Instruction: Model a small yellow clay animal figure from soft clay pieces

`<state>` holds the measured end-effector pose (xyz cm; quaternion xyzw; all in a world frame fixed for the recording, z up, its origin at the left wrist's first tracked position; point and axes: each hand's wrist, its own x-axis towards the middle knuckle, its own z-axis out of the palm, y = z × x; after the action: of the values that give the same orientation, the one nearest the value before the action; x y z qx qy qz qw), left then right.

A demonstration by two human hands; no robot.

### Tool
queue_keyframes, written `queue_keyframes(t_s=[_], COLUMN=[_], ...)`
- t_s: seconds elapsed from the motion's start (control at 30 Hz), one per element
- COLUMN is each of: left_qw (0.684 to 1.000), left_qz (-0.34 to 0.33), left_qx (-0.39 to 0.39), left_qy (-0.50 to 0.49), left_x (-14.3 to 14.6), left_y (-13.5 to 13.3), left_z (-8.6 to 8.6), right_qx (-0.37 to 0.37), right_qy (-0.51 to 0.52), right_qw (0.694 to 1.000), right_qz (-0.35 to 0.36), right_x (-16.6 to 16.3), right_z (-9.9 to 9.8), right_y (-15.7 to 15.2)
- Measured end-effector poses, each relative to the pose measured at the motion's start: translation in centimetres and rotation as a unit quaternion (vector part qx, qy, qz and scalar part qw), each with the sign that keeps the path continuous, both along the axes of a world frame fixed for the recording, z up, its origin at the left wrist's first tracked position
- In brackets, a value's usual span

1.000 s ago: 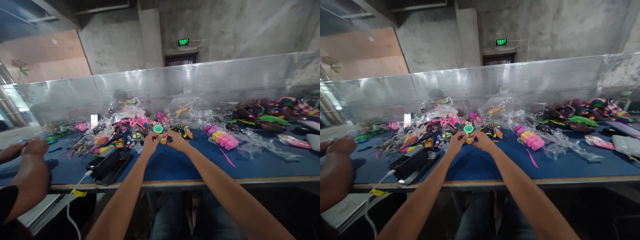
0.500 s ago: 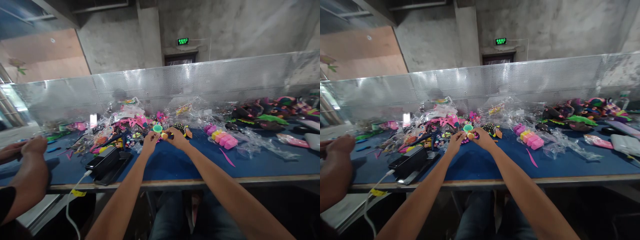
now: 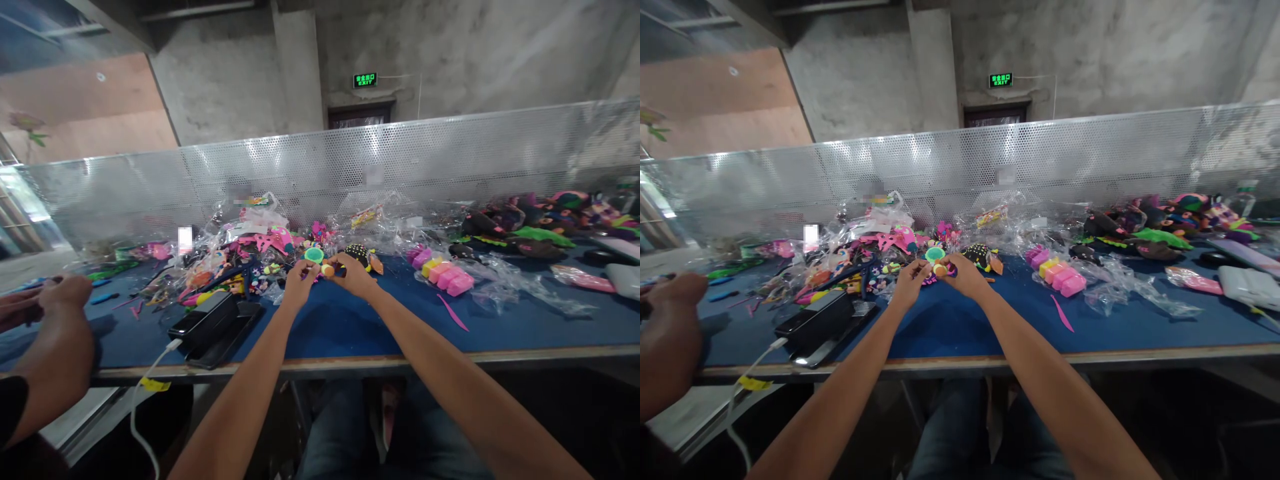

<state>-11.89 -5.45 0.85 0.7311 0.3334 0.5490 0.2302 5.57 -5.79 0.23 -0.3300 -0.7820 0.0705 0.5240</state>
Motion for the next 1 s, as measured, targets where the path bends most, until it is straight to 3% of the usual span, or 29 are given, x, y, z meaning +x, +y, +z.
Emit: queue_keyframes(t_s=[0.5,0.67,0.83,1.0], left_qw=[0.994,0.996,0.994,0.998], left_qz=[-0.088,-0.080,-0.087,-0.052], left_qx=[-0.030,0.002,0.001,-0.023], left_qy=[-0.053,0.034,0.062,0.041], left_x=[0.2,0.4,0.3,0.1], left_y=[0.1,0.0,0.1,0.3], left_z=[-0.2,-0.5,-0.9,-0.7], right_qx=[0.015,0.014,-0.072,-0.146], right_qy=[0.024,0.024,0.036,0.088], right_qw=[0.999,0.999,0.997,0.981], right_qz=[-0.040,-0.046,-0.005,0.096], right_x=[-0.3,-0.3,-0.7,-0.3], right_z=[0.2,0.4,0.6,0.8], right_y=[-0.5,-0.7,-1.1,-1.0])
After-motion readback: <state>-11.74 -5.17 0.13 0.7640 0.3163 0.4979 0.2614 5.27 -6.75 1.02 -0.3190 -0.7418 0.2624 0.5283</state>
